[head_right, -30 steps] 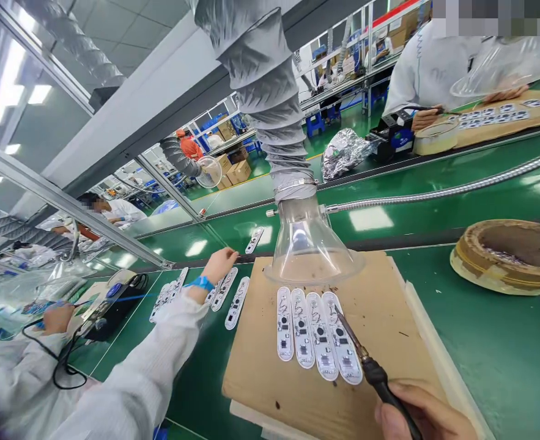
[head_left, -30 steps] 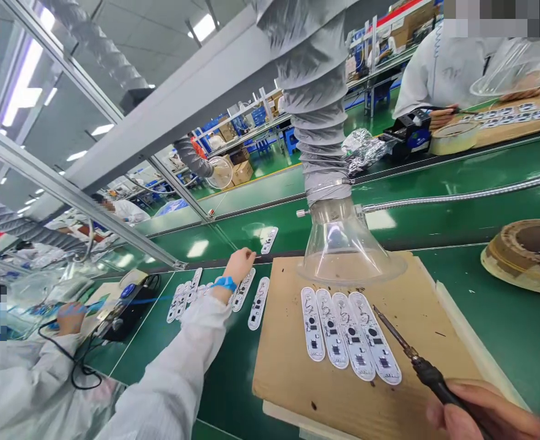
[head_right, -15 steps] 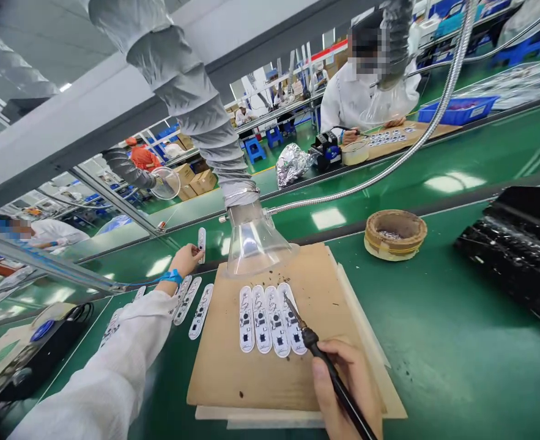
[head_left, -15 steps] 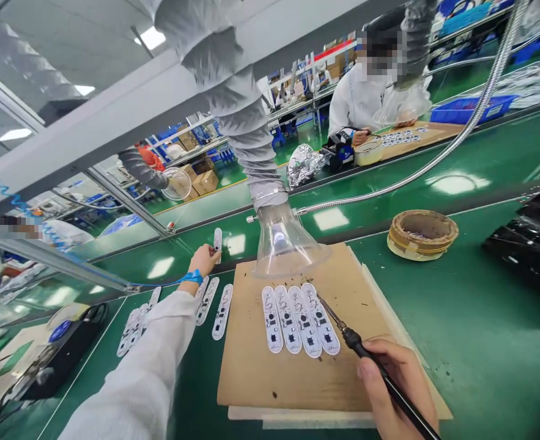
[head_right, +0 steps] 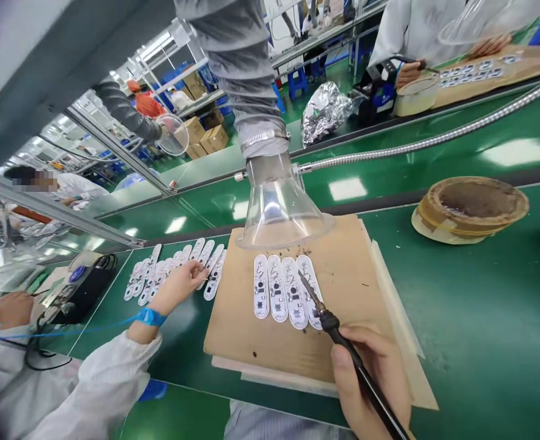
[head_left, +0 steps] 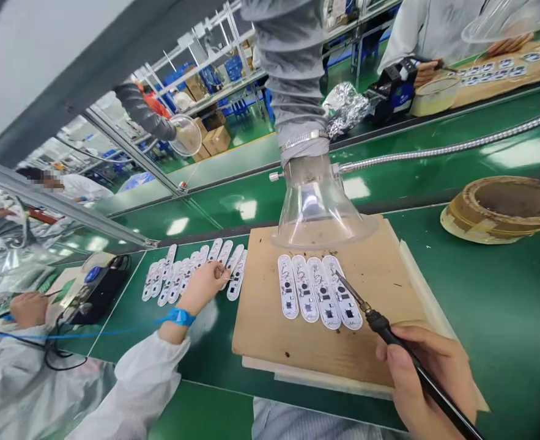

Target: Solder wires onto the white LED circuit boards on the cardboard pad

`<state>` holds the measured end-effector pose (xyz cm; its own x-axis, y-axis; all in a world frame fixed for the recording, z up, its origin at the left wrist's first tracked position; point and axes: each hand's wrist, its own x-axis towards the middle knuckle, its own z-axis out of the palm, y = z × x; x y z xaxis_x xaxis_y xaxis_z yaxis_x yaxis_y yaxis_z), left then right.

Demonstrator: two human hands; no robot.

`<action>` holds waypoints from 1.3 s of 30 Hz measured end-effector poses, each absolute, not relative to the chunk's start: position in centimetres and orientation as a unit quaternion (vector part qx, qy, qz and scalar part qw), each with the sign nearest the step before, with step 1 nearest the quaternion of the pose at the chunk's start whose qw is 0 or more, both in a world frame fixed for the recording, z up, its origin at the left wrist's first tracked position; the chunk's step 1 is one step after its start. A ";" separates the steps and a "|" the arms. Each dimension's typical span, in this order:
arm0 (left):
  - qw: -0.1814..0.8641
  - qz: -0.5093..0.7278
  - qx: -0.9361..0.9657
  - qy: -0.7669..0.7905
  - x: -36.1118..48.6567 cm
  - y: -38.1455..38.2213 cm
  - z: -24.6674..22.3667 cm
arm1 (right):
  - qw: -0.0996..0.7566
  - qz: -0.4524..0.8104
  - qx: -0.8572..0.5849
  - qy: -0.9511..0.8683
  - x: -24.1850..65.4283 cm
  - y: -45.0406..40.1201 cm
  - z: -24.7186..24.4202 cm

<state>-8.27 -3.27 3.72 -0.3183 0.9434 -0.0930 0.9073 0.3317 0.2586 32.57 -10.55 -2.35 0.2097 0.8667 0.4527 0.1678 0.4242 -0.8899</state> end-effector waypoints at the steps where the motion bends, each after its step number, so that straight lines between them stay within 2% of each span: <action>1: 0.112 0.084 0.568 0.811 -7.9 -3.8 3.6 | 0.632 0.284 -0.447 -0.566 32.6 -10.6 -2.3; 4: 0.142 0.138 0.563 0.802 -6.0 -5.1 4.1 | 0.634 0.305 -0.433 -0.564 32.6 -10.6 -2.3; 6: 0.266 0.182 0.558 0.765 -4.1 -5.4 4.7 | 0.640 0.306 -0.443 -0.549 32.5 -10.6 -2.3; 9: 0.481 0.161 0.537 0.674 -0.9 -4.9 5.2 | 0.623 0.305 -0.462 -0.552 32.4 -10.7 -2.1; 12: 0.592 0.165 0.538 0.576 1.1 -3.2 4.6 | 0.589 0.309 -0.471 -0.579 32.4 -11.0 -2.0; 15: 0.660 0.258 0.515 0.483 1.6 -1.0 3.1 | 0.570 0.335 -0.499 -0.560 32.7 -11.3 -2.0; 19: 0.602 0.424 0.483 0.473 1.6 0.6 1.3 | 0.566 0.373 -0.526 -0.514 32.8 -11.1 -2.1; 21: 0.561 0.441 0.504 0.486 1.4 0.5 0.8 | 0.585 0.373 -0.515 -0.504 32.9 -10.8 -2.0; 27: 0.371 0.336 0.669 0.549 -0.7 -1.7 0.5 | 0.549 0.406 -0.468 -0.562 32.4 -9.3 0.0; 39: 0.296 0.282 0.717 0.564 -1.4 -3.3 0.9 | 0.523 0.348 -0.438 -0.643 28.8 -6.7 -0.9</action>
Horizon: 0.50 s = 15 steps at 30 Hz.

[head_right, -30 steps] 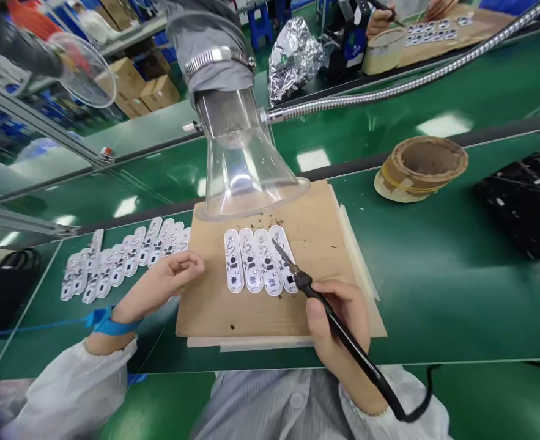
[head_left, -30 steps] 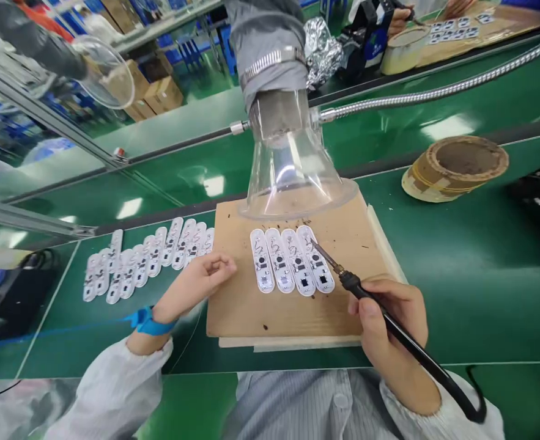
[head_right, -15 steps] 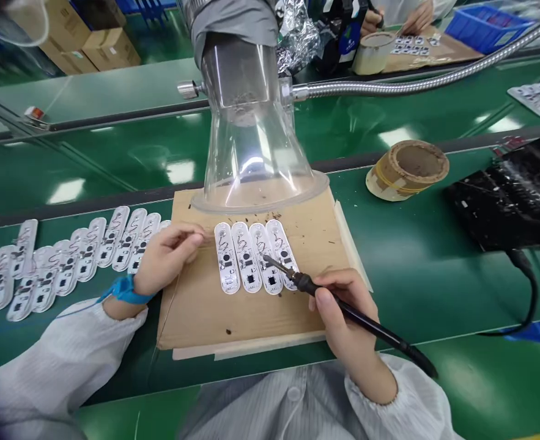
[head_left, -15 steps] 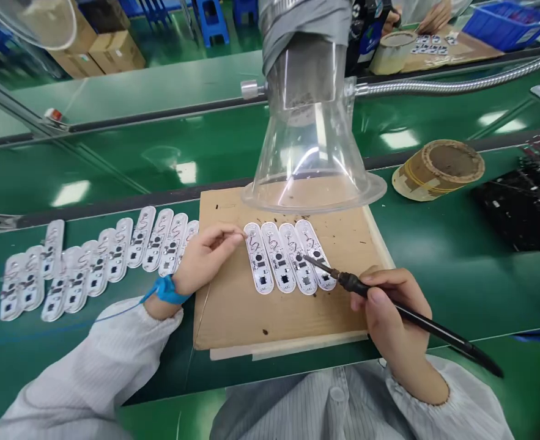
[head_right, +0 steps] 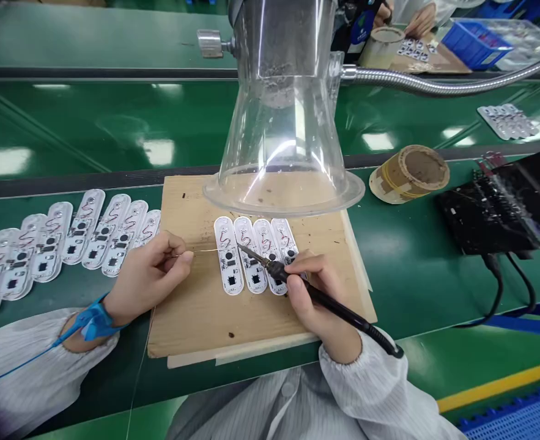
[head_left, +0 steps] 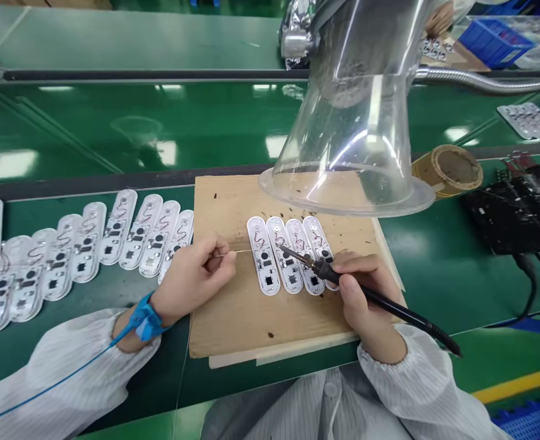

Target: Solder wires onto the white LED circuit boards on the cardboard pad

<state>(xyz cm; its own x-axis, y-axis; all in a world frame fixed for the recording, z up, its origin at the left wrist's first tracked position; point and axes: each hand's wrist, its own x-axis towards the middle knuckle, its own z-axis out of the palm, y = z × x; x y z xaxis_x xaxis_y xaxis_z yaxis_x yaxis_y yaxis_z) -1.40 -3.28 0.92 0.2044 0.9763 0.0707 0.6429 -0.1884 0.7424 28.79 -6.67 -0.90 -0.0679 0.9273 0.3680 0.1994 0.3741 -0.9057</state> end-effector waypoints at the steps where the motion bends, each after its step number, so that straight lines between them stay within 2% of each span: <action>1: 0.292 0.282 0.724 0.557 -1.4 -3.3 1.0 | 0.516 0.345 -0.424 -0.659 28.8 -6.6 -0.7; 6: 0.292 0.285 0.764 0.500 -1.4 -3.3 0.9 | 0.464 0.330 -0.405 -0.715 28.6 -6.3 0.6; 15: 0.292 0.264 0.769 0.503 -1.2 -3.0 1.2 | 0.418 0.308 -0.428 -0.740 28.5 -6.1 0.3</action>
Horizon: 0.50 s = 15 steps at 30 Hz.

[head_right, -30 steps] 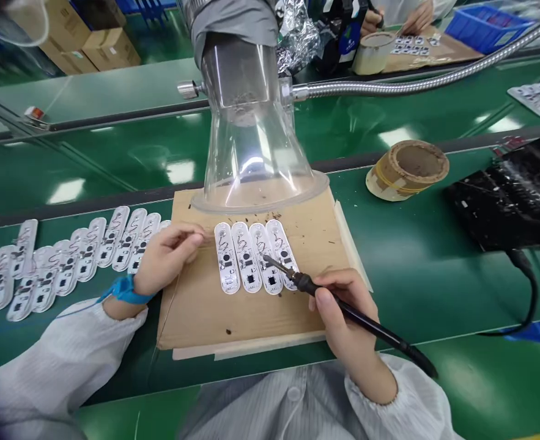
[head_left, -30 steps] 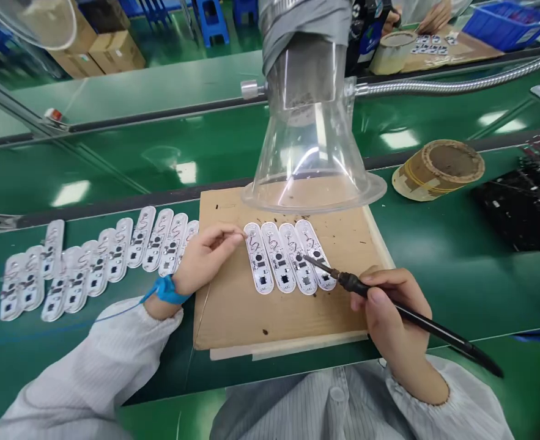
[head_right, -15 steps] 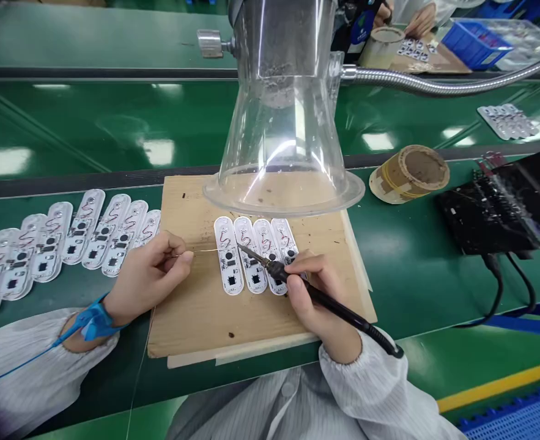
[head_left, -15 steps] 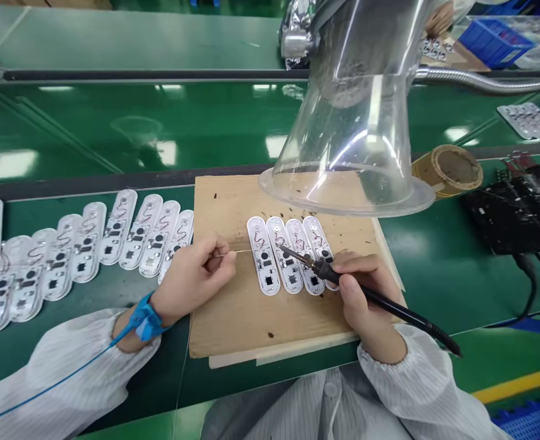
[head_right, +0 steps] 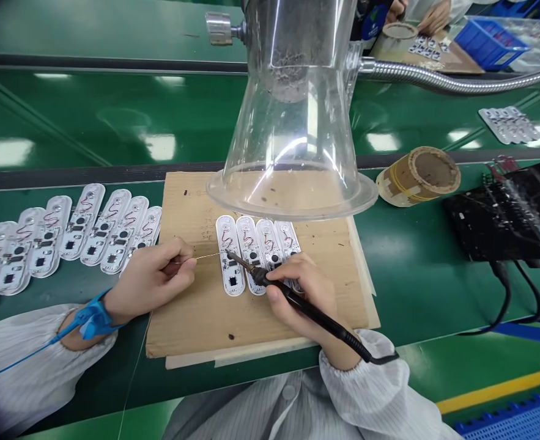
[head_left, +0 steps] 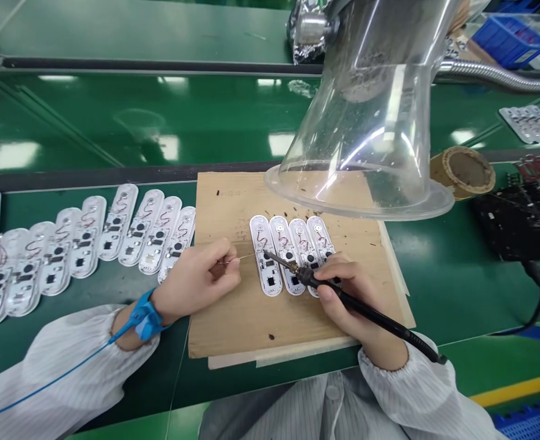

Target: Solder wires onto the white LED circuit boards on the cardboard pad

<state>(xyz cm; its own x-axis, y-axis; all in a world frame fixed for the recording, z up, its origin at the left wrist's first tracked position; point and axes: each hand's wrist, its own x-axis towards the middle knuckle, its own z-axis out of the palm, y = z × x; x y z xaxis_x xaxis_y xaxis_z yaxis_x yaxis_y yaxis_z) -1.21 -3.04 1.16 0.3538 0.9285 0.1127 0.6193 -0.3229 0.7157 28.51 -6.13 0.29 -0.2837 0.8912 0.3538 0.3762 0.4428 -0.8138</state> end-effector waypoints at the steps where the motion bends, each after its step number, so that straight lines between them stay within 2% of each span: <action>1: 0.294 0.261 0.770 0.503 -1.2 -3.0 1.2 | 0.418 0.306 -0.424 -0.743 28.5 -6.1 0.3; 15: 0.257 0.289 0.791 0.475 -1.3 -3.0 0.7 | 0.411 0.291 -0.425 -0.752 28.1 -5.9 0.1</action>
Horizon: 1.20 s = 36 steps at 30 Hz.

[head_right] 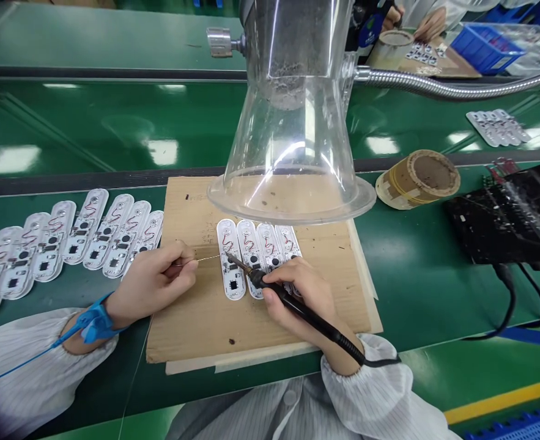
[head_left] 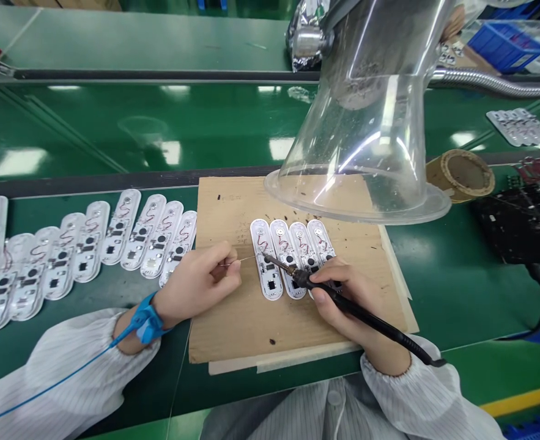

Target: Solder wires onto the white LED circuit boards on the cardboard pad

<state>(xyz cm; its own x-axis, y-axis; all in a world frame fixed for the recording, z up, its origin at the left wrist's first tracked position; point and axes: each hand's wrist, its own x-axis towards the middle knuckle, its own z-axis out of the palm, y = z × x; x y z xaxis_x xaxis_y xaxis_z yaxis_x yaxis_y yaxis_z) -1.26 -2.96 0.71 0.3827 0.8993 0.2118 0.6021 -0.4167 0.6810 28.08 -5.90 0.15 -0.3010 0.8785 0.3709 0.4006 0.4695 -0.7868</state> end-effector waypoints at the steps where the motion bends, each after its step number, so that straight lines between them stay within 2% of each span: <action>1: 0.257 0.289 0.790 0.476 -1.3 -3.0 0.7 | 0.410 0.288 -0.424 -0.754 28.1 -5.9 0.1; 17: 0.249 0.300 0.788 0.476 -1.3 -3.0 0.8 | 0.423 0.265 -0.365 -0.786 27.9 -5.5 -0.3; 28: 0.244 0.284 0.788 0.488 -1.4 -3.0 0.7 | 0.453 0.327 -0.402 -0.725 28.9 -6.3 0.5; 36: 0.225 0.256 0.793 0.505 -1.8 -3.3 0.2 | 0.546 0.320 -0.451 -0.630 30.9 -6.1 -1.6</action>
